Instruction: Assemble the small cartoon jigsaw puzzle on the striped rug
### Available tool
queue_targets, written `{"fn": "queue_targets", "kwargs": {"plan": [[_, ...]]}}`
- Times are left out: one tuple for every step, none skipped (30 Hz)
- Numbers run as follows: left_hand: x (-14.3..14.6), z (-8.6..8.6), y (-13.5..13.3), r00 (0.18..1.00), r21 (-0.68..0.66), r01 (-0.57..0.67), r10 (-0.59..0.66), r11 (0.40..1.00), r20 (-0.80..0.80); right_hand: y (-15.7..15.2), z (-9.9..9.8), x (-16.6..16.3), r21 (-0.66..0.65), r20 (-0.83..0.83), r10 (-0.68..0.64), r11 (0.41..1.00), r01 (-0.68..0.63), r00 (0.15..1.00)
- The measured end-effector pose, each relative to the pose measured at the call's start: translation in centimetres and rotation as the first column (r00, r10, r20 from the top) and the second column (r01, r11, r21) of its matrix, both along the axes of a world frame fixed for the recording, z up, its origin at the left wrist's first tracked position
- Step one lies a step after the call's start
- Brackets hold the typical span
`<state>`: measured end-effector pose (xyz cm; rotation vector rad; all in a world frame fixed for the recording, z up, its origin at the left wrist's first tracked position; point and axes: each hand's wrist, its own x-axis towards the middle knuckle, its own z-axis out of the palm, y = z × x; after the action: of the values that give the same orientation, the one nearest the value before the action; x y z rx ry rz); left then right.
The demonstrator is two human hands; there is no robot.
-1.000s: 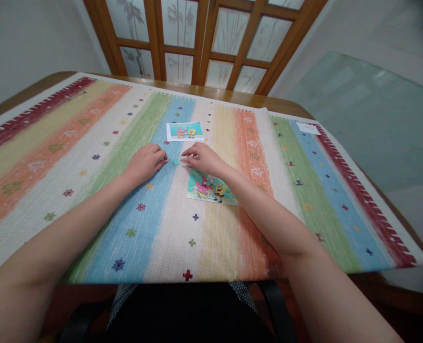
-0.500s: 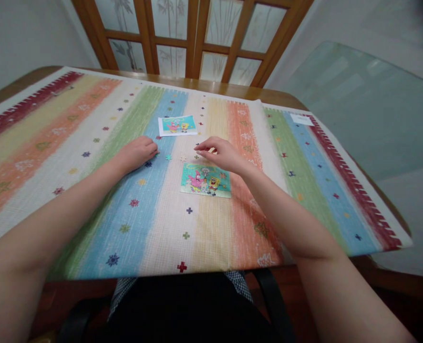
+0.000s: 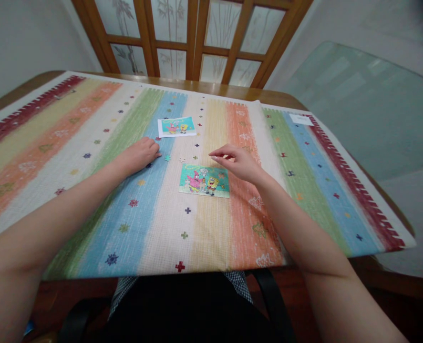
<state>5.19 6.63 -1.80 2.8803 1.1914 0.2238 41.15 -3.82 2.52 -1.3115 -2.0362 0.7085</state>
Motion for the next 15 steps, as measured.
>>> {"fn": "queue_targets", "kwargs": {"plan": [[0.0, 0.2, -0.2, 1.000, -0.001, -0.002, 0.002, 1.000, -0.001, -0.2, -0.1, 0.1, -0.010, -0.001, -0.001, 1.000, 0.001, 1.000], [-0.1, 0.4, -0.5, 1.000, -0.001, -0.007, 0.007, 1.000, 0.002, -0.3, -0.2, 0.0, -0.021, 0.002, 0.004, 1.000, -0.004, 1.000], [-0.3, 0.5, -1.0, 1.000, -0.002, -0.010, 0.010, 1.000, 0.013, -0.3, -0.2, -0.1, -0.030, 0.010, 0.016, 0.999, -0.016, 1.000], [-0.5, 0.6, -1.5, 0.999, -0.008, -0.003, 0.004, 1.000, 0.032, -0.3, -0.2, -0.3, -0.038, 0.022, 0.033, 0.999, -0.032, 0.999], [-0.7, 0.6, -2.1, 0.998, -0.021, 0.013, -0.012, 1.000, 0.057, -0.2, -0.1, -0.7, -0.041, 0.034, 0.052, 0.998, -0.051, 0.998], [-1.0, 0.7, -2.7, 0.995, -0.044, 0.038, -0.034, 0.998, 0.093, -0.1, 0.0, -1.2, -0.040, 0.044, 0.072, 0.997, -0.070, 0.996], [-1.3, 0.6, -3.4, 0.989, -0.074, 0.064, -0.053, 0.995, 0.141, 0.2, 0.1, -1.8, -0.034, 0.054, 0.093, 0.995, -0.091, 0.994], [-1.6, 0.6, -4.0, 0.979, -0.102, 0.081, -0.060, 0.991, 0.196, 0.5, 0.1, -2.7, -0.026, 0.062, 0.117, 0.993, -0.116, 0.991], [-1.9, 0.6, -4.5, 0.966, -0.124, 0.083, -0.050, 0.989, 0.252, 0.9, 0.1, -3.6, -0.016, 0.071, 0.146, 0.989, -0.145, 0.987], [-2.2, 0.5, -4.9, 0.953, -0.135, 0.061, -0.017, 0.989, 0.301, 1.3, 0.0, -4.8, -0.002, 0.091, 0.183, 0.983, -0.183, 0.979], [-2.5, 0.4, -5.3, 0.937, -0.137, 0.015, 0.034, 0.990, 0.348, 1.8, -0.1, -6.0, 0.011, 0.115, 0.219, 0.975, -0.222, 0.969], [-2.8, 0.3, -5.6, 0.915, -0.132, -0.048, 0.097, 0.990, 0.392, 2.3, -0.3, -7.4, 0.026, 0.156, 0.252, 0.966, -0.259, 0.955], [-3.1, 0.2, -5.9, 0.888, -0.126, -0.116, 0.160, 0.985, 0.431, 2.8, -0.5, -8.7, 0.050, 0.200, 0.265, 0.959, -0.280, 0.943], [-3.3, 0.0, -6.1, 0.860, -0.123, -0.178, 0.215, 0.976, 0.463, 3.3, -0.8, -10.0, 0.073, 0.251, 0.267, 0.953, -0.293, 0.930], [-3.4, -0.1, -6.2, 0.834, -0.123, -0.223, 0.255, 0.967, 0.489, 3.7, -1.1, -11.2, 0.091, 0.310, 0.256, 0.951, -0.296, 0.916]]}}
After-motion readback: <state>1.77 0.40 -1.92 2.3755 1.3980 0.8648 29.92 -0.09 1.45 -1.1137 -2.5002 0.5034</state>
